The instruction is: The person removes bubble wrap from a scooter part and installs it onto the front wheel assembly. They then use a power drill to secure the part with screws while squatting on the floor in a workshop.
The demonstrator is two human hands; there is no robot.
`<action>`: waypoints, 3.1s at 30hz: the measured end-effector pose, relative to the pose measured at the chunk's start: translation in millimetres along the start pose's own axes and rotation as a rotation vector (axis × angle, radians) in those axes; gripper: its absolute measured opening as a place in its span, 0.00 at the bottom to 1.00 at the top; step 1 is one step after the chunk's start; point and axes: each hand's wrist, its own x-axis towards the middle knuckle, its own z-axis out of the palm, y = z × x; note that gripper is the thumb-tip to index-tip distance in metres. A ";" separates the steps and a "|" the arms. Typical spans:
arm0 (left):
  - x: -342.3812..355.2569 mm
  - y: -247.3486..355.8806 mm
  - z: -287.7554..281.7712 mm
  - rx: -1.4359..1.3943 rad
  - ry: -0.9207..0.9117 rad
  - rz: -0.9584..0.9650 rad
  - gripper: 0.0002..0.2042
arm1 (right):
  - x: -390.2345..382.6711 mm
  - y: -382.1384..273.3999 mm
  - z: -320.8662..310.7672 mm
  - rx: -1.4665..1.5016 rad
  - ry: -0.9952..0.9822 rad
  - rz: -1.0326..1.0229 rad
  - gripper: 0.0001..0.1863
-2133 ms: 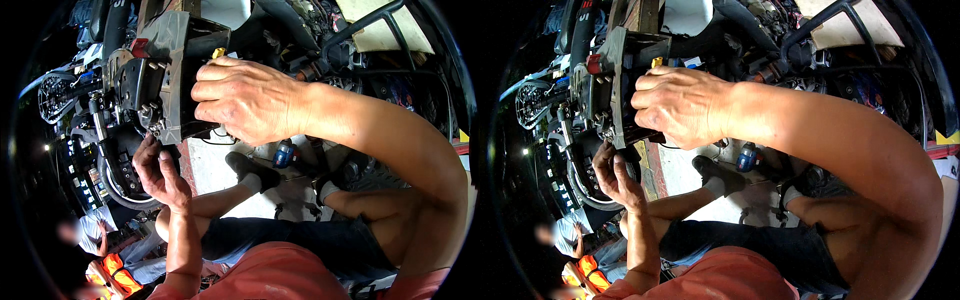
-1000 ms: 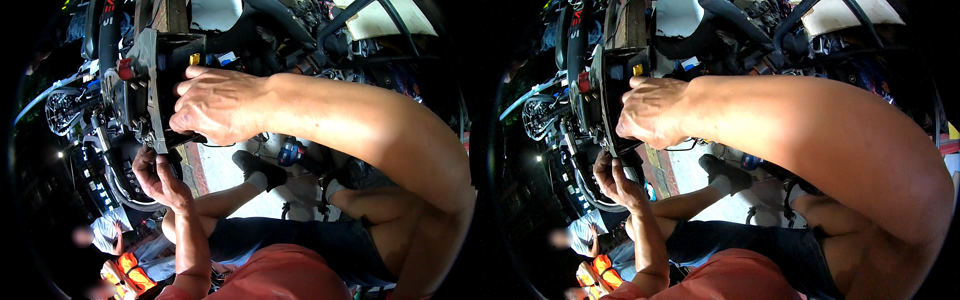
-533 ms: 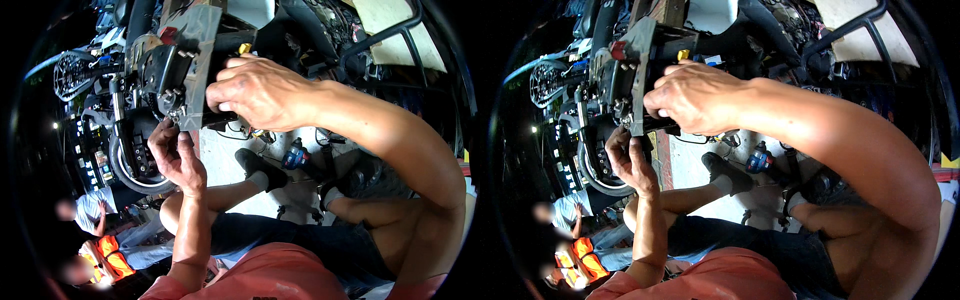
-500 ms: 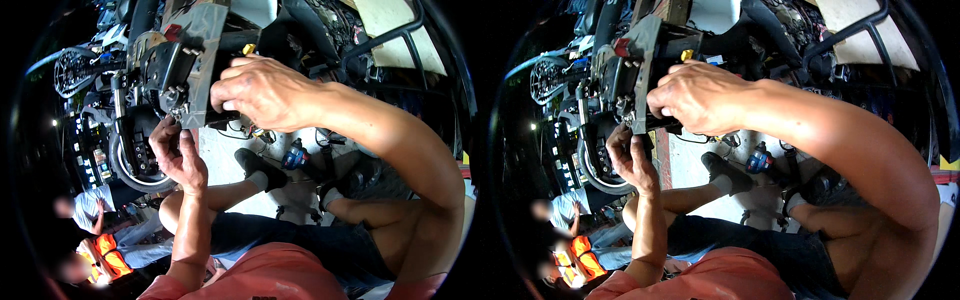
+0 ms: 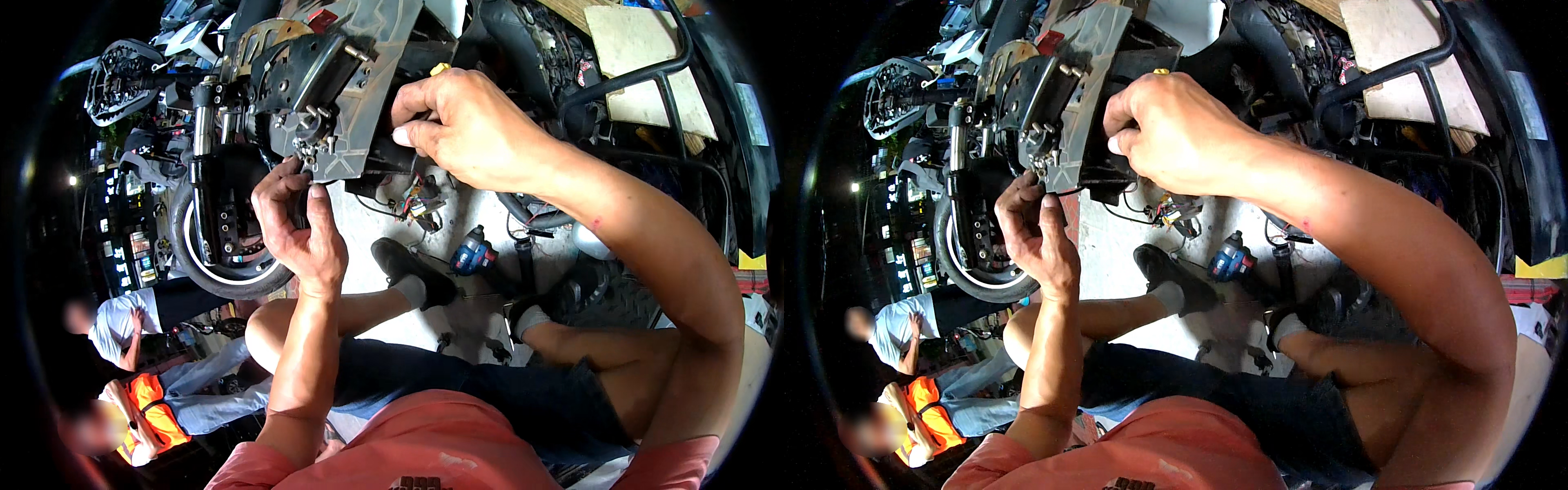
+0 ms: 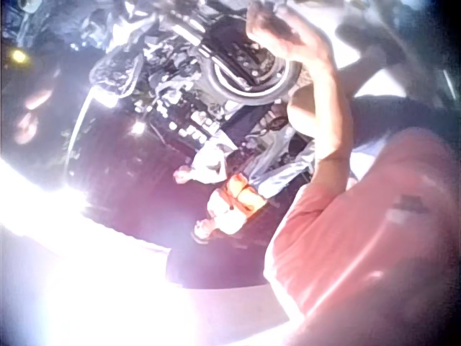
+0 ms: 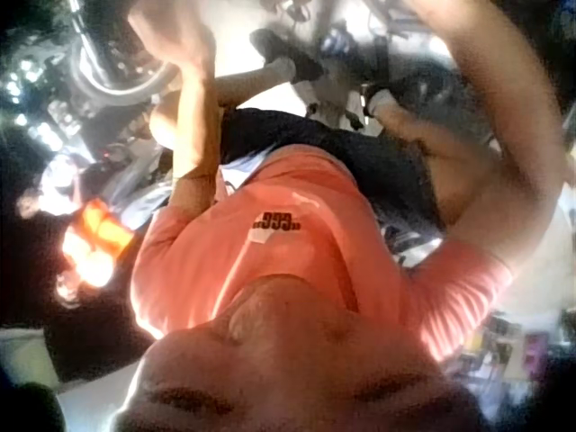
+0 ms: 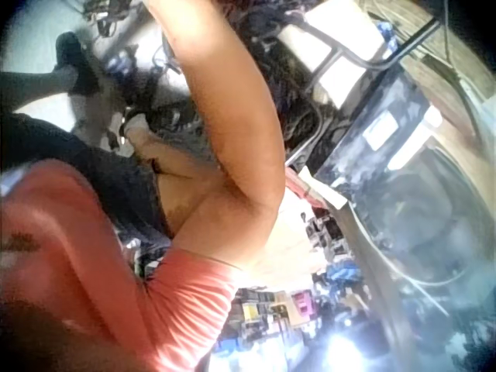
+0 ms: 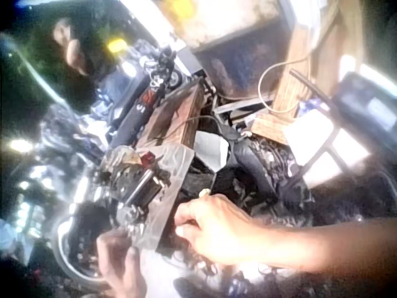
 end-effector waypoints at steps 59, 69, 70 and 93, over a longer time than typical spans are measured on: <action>-0.8 2.0 -9.7 -0.054 0.332 0.104 0.09 | -11.4 -22.1 31.2 0.335 -0.329 0.338 0.39; -2.1 -8.4 -11.8 -0.176 0.390 0.180 0.08 | -12.9 -26.9 58.9 0.440 -0.153 0.316 0.34; -3.0 -8.4 -12.6 -0.181 0.379 0.170 0.08 | -10.8 -25.3 61.8 0.460 -0.114 0.337 0.32; -0.7 5.3 39.7 -0.968 0.417 -0.718 0.13 | 1.1 -42.3 73.9 0.520 -0.112 0.410 0.43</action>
